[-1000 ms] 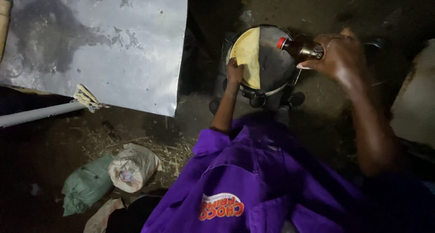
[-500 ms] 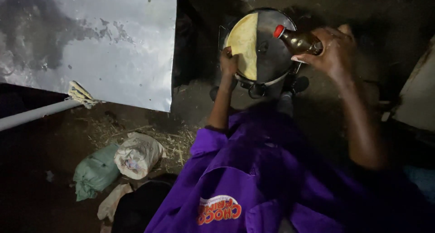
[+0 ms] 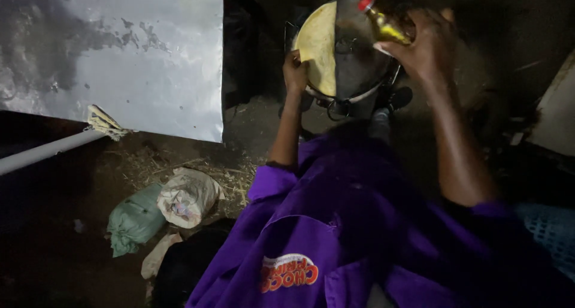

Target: Rolling out dough and cooking flatbread on a griddle.

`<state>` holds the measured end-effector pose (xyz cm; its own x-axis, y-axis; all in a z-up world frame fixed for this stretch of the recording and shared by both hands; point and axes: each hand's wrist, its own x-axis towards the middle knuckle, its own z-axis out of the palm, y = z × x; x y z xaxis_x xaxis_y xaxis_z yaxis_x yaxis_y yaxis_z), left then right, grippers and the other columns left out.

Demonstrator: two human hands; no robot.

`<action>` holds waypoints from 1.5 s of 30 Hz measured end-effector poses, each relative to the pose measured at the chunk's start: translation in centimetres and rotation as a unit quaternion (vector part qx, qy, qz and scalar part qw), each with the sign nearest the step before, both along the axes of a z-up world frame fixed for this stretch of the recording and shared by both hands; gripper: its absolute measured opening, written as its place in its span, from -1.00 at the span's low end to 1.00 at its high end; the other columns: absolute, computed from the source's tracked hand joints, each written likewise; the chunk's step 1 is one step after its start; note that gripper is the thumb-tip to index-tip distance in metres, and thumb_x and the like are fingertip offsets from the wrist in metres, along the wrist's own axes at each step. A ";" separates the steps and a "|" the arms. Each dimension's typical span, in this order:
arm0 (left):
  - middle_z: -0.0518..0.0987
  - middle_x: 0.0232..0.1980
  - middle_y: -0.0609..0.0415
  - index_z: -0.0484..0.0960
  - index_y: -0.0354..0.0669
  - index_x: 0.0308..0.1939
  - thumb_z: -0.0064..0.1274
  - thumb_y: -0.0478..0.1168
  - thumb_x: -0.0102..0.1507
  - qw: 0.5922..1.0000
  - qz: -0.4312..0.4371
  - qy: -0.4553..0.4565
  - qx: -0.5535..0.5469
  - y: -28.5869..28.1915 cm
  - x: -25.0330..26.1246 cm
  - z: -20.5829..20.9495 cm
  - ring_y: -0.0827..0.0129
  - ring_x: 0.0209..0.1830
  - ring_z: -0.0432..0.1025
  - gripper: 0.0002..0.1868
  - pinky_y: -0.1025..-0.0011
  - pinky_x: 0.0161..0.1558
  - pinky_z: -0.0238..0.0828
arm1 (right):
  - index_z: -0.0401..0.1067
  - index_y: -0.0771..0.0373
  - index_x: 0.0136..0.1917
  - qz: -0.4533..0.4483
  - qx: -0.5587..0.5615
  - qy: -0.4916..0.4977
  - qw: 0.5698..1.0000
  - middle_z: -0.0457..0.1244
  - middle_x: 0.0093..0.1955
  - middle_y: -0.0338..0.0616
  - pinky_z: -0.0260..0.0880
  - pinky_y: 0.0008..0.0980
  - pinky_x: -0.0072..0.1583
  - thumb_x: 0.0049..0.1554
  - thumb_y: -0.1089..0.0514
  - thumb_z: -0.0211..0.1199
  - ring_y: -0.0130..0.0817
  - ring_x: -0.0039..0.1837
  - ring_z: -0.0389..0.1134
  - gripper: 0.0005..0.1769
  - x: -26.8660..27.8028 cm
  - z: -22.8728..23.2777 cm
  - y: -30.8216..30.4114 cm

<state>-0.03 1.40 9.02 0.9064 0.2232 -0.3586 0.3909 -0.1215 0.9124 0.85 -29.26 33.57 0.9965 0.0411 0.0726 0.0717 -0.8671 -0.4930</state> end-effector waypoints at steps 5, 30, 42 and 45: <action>0.66 -0.01 -0.10 0.54 -0.33 0.20 0.04 -0.47 0.25 0.998 0.019 -0.041 -0.040 0.1 0.7 -2.1 0.23 -0.05 0.57 -0.59 0.29 0.01 0.51 | 0.53 0.31 0.14 0.064 -0.025 0.007 0.998 0.40 0.05 0.05 0.30 0.01 0.22 -0.08 -0.29 0.68 -0.01 0.08 0.37 -0.22 -0.2 -0.3 1.1; 0.67 -0.10 0.04 0.57 -0.28 0.07 0.04 -0.48 0.22 0.996 -0.004 -0.071 -0.052 2.1 2.2 2.7 0.34 -0.11 0.59 -0.68 0.37 -0.06 0.55 | 0.63 0.15 0.10 0.065 -0.041 0.206 0.976 0.45 0.13 -0.07 0.31 0.00 0.37 0.00 -0.26 0.55 -0.07 0.26 0.39 -0.43 1.6 -10.5 0.5; 0.68 -0.06 -0.04 0.61 -0.32 0.09 0.03 -0.49 0.26 0.990 0.018 -0.090 -0.109 2.3 2.4 2.3 0.27 -0.06 0.56 -0.69 0.30 0.04 0.51 | 0.57 0.19 0.25 0.020 0.030 0.386 0.922 0.42 0.20 0.08 0.40 0.03 0.34 -0.14 -0.29 0.50 0.06 0.28 0.45 -0.20 -3.1 -9.7 -0.1; 0.68 -0.05 0.00 0.63 -0.29 0.08 0.04 -0.48 0.23 0.996 0.000 -0.083 -0.036 2.0 2.5 0.7 0.28 -0.04 0.58 -0.67 0.32 0.02 0.54 | 0.53 0.42 0.13 -0.038 -0.131 0.244 0.960 0.37 0.03 0.27 0.34 0.17 0.14 -0.09 -0.32 0.66 0.23 0.14 0.34 -0.15 -0.3 -9.8 -1.0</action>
